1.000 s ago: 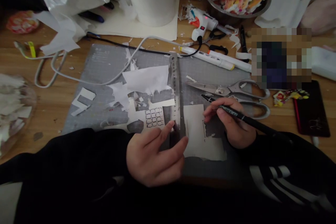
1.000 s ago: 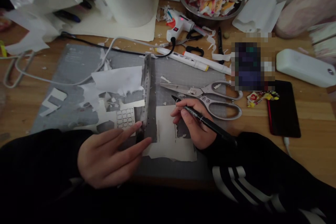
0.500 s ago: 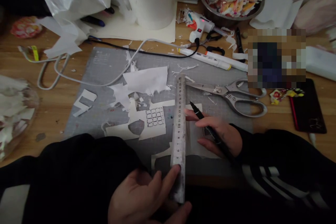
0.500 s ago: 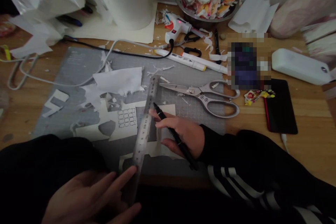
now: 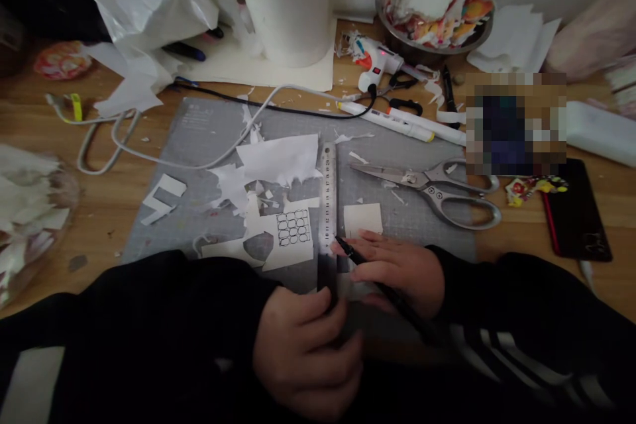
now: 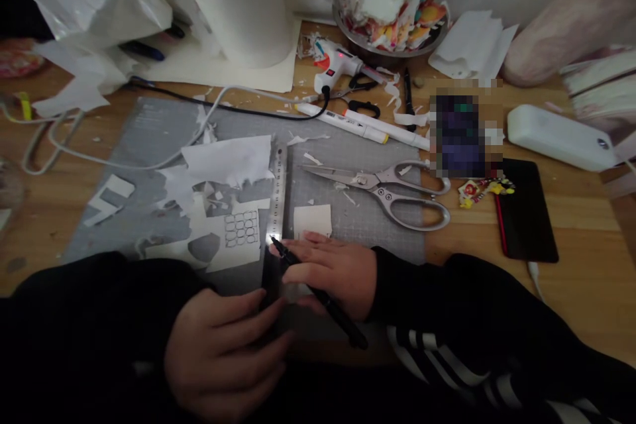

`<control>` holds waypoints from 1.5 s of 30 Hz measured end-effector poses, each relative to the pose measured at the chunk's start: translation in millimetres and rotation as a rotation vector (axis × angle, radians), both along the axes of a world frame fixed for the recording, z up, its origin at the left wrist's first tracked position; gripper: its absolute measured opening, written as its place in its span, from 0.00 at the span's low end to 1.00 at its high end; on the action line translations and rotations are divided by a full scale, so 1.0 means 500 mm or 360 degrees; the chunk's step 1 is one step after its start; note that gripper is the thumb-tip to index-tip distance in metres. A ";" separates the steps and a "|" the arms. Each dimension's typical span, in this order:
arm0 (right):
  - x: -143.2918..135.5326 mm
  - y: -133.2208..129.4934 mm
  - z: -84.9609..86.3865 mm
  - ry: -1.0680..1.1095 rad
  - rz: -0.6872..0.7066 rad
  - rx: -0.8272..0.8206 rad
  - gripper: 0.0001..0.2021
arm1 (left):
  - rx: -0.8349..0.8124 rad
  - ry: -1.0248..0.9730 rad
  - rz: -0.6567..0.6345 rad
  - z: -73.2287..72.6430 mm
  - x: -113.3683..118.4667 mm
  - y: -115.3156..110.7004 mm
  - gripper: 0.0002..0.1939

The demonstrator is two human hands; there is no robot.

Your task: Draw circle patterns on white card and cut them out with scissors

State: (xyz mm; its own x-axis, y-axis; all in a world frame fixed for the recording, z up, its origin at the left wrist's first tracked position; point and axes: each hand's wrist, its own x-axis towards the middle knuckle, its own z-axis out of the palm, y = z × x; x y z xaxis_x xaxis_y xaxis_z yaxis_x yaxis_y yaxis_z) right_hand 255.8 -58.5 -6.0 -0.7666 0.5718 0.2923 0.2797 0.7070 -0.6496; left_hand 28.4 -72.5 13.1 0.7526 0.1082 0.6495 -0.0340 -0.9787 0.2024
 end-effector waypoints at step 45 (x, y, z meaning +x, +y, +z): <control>0.000 0.028 0.006 0.0189 -0.0551 0.0105 0.09 | -0.0138 0.0371 0.0264 -0.011 -0.014 -0.004 0.12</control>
State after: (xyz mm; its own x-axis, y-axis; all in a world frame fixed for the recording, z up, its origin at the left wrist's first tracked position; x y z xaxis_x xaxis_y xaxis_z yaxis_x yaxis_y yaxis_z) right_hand 255.9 -44.4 -2.7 -0.4899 0.7682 0.4121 0.4349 0.6250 -0.6482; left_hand 21.5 -74.6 7.4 0.8477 0.2899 0.4443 0.1822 -0.9457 0.2694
